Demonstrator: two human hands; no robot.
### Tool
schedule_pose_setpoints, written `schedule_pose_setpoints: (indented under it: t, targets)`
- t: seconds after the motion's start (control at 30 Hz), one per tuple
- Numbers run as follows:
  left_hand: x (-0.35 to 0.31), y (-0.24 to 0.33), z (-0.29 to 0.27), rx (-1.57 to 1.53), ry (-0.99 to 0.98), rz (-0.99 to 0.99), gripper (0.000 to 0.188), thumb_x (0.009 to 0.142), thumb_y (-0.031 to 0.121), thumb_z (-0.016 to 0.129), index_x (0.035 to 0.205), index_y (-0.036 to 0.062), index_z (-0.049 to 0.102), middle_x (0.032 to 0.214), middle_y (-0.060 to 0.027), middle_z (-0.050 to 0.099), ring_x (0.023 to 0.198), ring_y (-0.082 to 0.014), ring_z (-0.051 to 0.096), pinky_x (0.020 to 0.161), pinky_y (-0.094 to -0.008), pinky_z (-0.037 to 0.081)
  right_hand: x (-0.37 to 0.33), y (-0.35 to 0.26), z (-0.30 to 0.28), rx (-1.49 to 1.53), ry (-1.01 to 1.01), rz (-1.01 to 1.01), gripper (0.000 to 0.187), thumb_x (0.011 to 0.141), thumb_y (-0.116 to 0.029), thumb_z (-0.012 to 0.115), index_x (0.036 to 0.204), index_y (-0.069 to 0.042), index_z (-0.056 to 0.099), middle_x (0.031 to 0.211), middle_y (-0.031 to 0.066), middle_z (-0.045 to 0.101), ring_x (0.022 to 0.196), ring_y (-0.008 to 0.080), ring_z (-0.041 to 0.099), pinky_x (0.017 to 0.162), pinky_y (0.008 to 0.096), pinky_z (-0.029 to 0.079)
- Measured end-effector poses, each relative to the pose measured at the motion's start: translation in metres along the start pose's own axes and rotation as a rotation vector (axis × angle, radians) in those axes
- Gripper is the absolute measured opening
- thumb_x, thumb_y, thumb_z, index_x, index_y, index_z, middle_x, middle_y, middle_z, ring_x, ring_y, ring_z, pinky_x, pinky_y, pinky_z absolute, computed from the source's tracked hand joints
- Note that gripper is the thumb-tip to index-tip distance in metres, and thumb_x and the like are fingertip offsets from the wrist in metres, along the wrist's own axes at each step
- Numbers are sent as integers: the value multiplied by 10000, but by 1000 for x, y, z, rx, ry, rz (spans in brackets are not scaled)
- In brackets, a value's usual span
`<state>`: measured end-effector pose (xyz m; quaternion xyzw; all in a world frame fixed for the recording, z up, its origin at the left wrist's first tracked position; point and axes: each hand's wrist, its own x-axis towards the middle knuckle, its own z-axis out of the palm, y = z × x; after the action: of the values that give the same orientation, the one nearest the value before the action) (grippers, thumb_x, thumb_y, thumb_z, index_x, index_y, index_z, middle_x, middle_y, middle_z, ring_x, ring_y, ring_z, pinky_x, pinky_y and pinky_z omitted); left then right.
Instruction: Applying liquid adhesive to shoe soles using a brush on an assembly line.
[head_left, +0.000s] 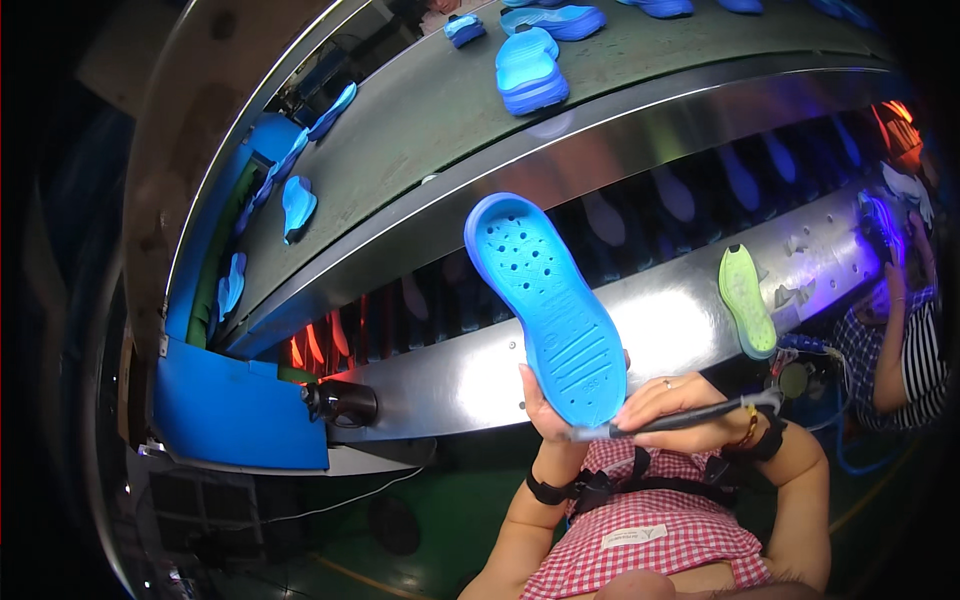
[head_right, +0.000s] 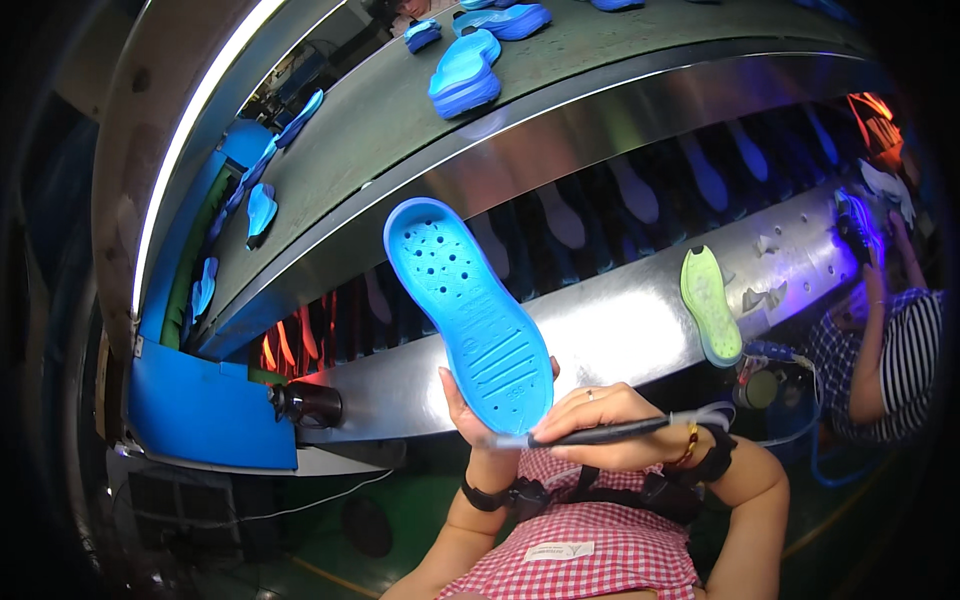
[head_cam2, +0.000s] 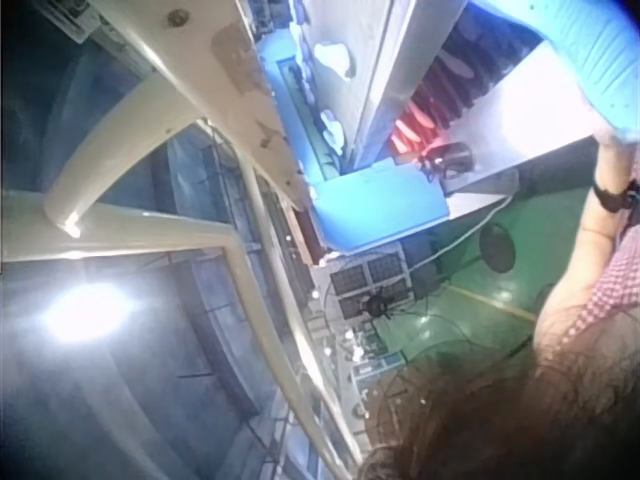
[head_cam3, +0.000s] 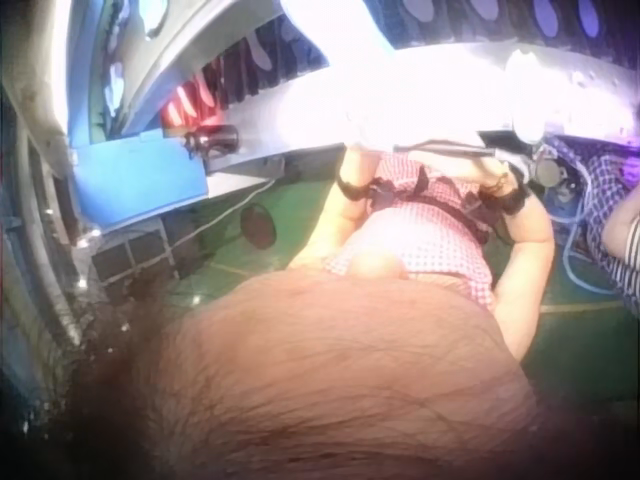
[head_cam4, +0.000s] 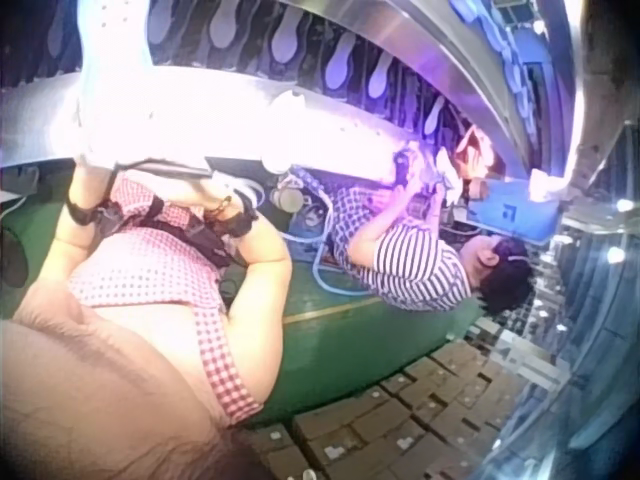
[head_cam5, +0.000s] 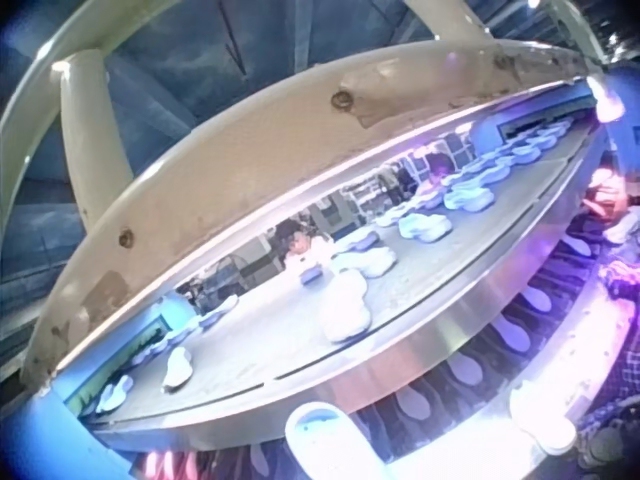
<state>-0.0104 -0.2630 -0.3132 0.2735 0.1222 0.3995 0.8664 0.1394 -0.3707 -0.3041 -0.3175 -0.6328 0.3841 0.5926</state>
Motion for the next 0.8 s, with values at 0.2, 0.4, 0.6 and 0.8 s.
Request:
schedule_pose_setpoints:
  t: [0.2,0.4,0.6,0.8]
  targets:
    - [1,7,-2,39,-39,-33,769,837,636,308,1331,47,326,1221,-199,487,1030,-374,536,889,-515,428,6,0,-26,-43,-7,72,212,703,-4,683,914,3,664,923,130,659,852,221,633,772,312,498]
    - [7,17,-6,142,-26,-76,765,838,623,330,1330,37,331,1245,-196,472,1072,-377,518,912,-518,420,4,-1,-20,-121,-37,-68,186,715,-24,682,897,1,652,891,118,660,850,233,637,759,334,502]
    - [15,24,-1,-147,-181,-455,595,923,433,320,1341,10,298,1271,-187,459,1120,-307,508,961,-440,407,-1,-13,-34,-128,-128,-22,174,746,-44,664,919,-34,652,929,119,662,884,245,636,765,323,503]
    - [16,28,7,380,12,-683,517,923,321,437,1308,-13,351,1206,-186,509,1069,-260,546,917,-382,452,3,-12,-57,-253,-517,29,278,754,-62,620,1033,-60,611,1046,122,631,947,267,614,791,346,492]
